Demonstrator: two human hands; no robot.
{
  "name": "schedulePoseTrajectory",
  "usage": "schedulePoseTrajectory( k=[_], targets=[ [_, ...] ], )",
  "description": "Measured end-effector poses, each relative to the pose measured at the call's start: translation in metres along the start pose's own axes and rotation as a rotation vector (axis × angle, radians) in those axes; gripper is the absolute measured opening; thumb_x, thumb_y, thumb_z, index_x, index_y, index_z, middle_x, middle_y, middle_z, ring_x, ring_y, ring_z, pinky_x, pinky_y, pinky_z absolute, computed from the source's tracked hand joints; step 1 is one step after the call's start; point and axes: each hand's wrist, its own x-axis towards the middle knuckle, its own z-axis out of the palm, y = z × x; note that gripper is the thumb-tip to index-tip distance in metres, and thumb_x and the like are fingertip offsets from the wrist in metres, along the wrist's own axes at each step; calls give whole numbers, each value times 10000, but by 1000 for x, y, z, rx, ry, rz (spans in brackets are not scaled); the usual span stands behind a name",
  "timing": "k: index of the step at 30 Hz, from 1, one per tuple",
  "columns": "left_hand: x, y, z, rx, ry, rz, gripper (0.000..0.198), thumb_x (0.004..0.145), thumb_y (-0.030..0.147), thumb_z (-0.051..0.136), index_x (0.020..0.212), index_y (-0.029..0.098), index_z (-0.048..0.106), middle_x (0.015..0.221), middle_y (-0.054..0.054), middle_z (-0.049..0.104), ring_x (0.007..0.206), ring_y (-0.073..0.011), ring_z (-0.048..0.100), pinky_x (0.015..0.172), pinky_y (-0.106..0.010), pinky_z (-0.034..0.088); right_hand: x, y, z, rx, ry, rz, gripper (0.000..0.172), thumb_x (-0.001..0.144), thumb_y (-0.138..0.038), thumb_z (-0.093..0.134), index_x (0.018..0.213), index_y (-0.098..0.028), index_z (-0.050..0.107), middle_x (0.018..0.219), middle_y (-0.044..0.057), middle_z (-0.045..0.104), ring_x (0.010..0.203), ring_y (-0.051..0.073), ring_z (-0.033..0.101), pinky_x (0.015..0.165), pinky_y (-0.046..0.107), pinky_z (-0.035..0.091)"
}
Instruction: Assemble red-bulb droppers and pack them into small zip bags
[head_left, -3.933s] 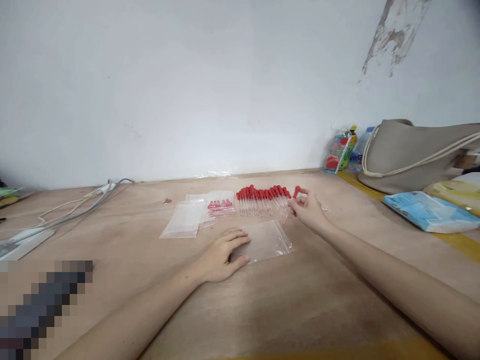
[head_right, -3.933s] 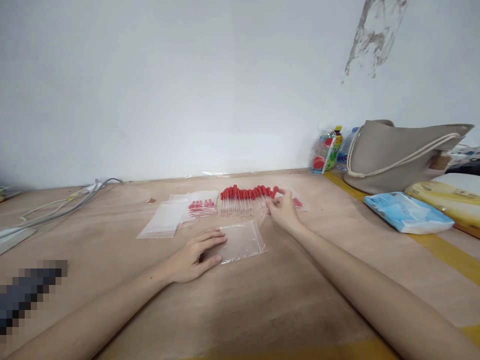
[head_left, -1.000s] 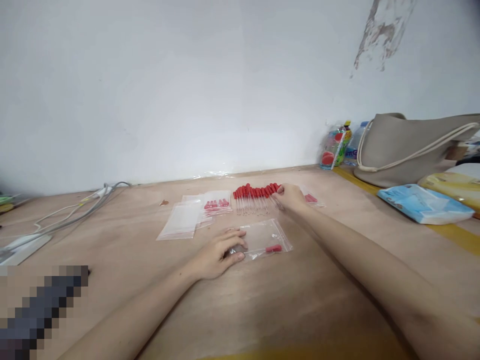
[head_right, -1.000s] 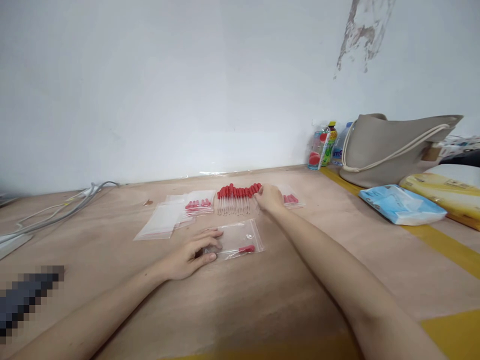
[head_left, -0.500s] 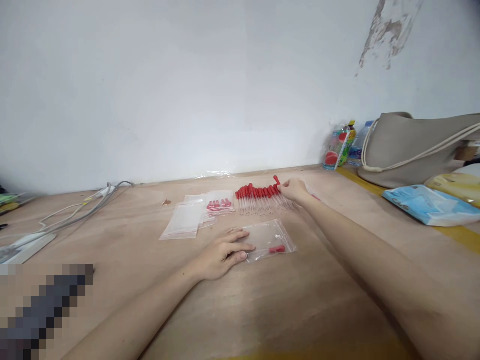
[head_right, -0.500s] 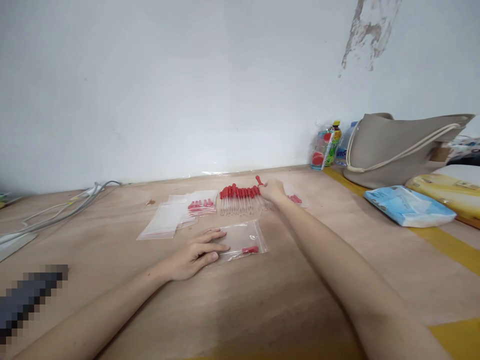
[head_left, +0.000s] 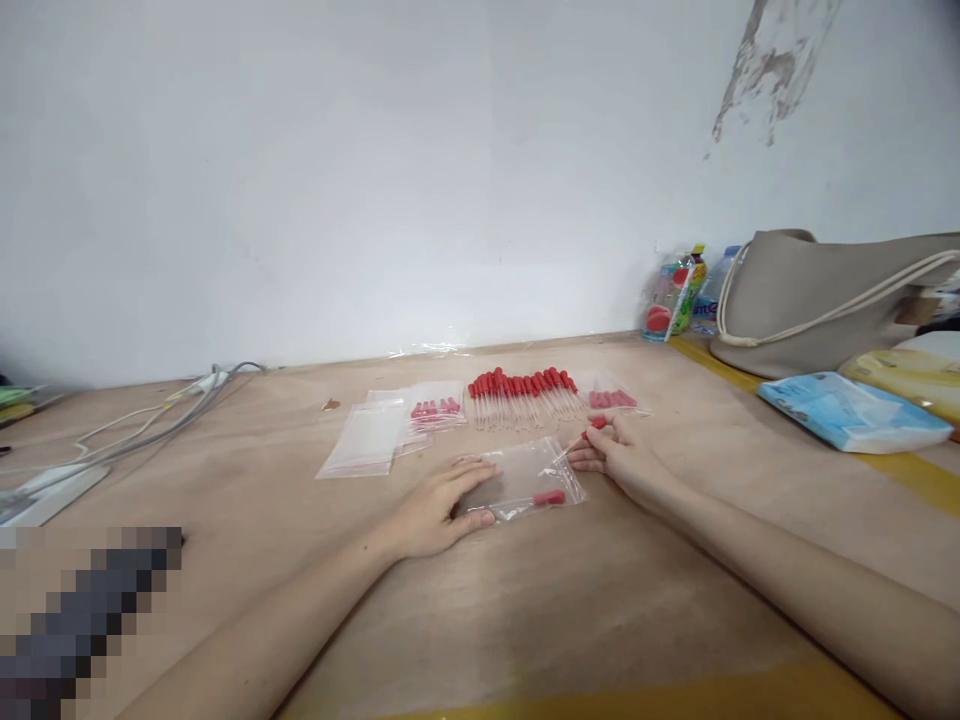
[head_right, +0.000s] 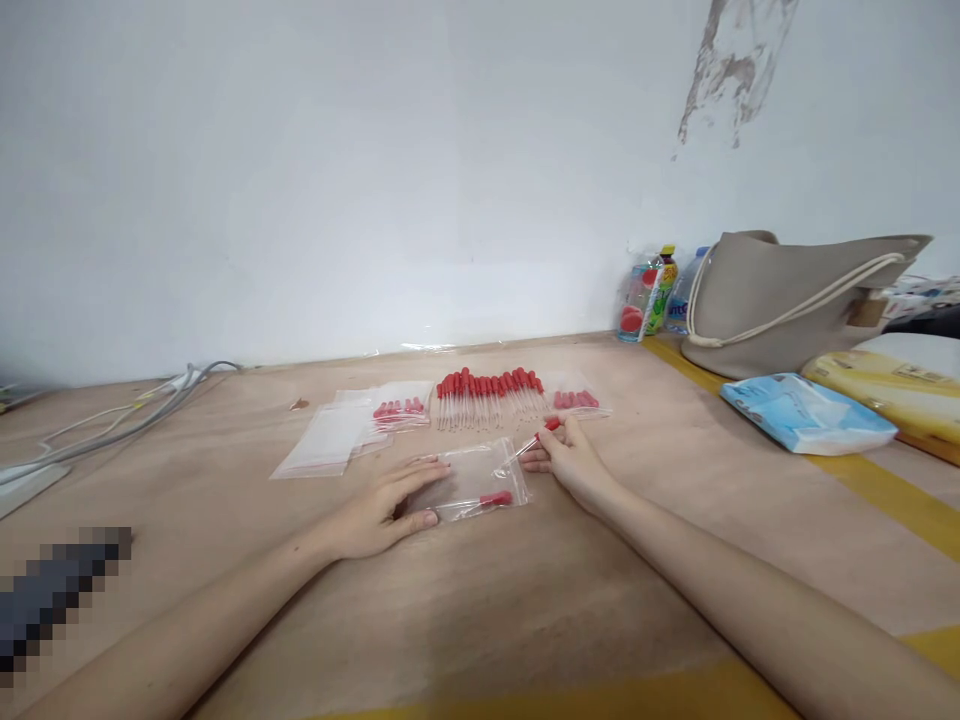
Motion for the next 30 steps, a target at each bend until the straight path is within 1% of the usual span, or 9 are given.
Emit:
schedulePoseTrajectory(
  k=[2, 5, 11, 15, 20, 22, 24, 26, 30],
  targets=[
    [0, 0, 0, 6, 5, -1, 496, 834, 415, 481, 1293, 254, 385, 1306, -60, 456, 1222, -232, 379, 1007, -443, 320, -3, 0, -1, -41, -77, -5, 194, 771, -331, 513, 906, -212, 442, 774, 18, 568, 664, 133, 611, 668, 315, 521],
    [-1, 1, 0, 9, 6, -6, 501, 833, 418, 481, 1295, 251, 383, 1305, -60, 457, 1222, -228, 378, 1012, -428, 318, -6, -1, -11, -276, -226, -54, 259, 700, -379, 593, 867, -183, 561, 790, 22, 595, 665, 125, 564, 620, 275, 475],
    [-1, -1, 0, 13, -1, 0, 499, 835, 419, 478, 1296, 251, 383, 1306, -61, 453, 1225, -227, 374, 1013, -433, 315, -5, -8, -21, -683, -426, -254, 270, 691, -373, 601, 863, -179, 675, 534, -47, 433, 489, 72, 344, 447, 203, 259],
    [0, -1, 0, 27, -1, 3, 506, 833, 428, 478, 1298, 254, 381, 1306, -60, 452, 1225, -226, 373, 1006, -430, 327, -6, -7, -10, -631, -458, -256, 293, 700, -397, 595, 860, -167, 681, 492, -56, 393, 469, 68, 310, 438, 202, 229],
    [0, -1, 0, 31, -11, 0, 498, 835, 430, 474, 1292, 248, 399, 1321, -65, 439, 1237, -221, 365, 1027, -421, 305, -12, -9, -1, -444, -518, -126, 354, 672, -451, 615, 874, -166, 671, 637, -9, 591, 549, 91, 467, 519, 218, 355],
    [0, -3, 1, 35, -19, -1, 477, 839, 430, 467, 1282, 259, 414, 1332, -55, 429, 1252, -217, 347, 1038, -432, 284, -13, -12, -1, -418, -546, -64, 393, 673, -455, 612, 936, -166, 653, 700, 4, 628, 524, 80, 470, 505, 214, 364],
    [0, -4, 2, 36, -31, -4, 450, 843, 433, 461, 1262, 271, 442, 1344, -46, 415, 1265, -219, 329, 1042, -444, 270, -9, -15, -4, -450, -487, -27, 413, 673, -439, 612, 970, -155, 636, 692, 7, 632, 448, 57, 423, 446, 201, 336],
    [0, -5, 3, 29, -43, -9, 434, 843, 438, 457, 1245, 272, 467, 1353, -47, 399, 1271, -226, 318, 1043, -449, 263, 3, -17, -7, -526, -346, -51, 375, 675, -402, 609, 941, -140, 638, 665, 8, 629, 428, 56, 424, 425, 195, 331],
    [-1, -7, 4, 37, -49, 3, 423, 858, 427, 434, 1244, 258, 471, 1356, -58, 388, 1279, -225, 303, 1060, -442, 231, 46, -20, -7, -804, -12, -243, 185, 682, -282, 591, 783, -140, 653, 695, 26, 653, 620, 115, 573, 568, 202, 425]
  ],
)
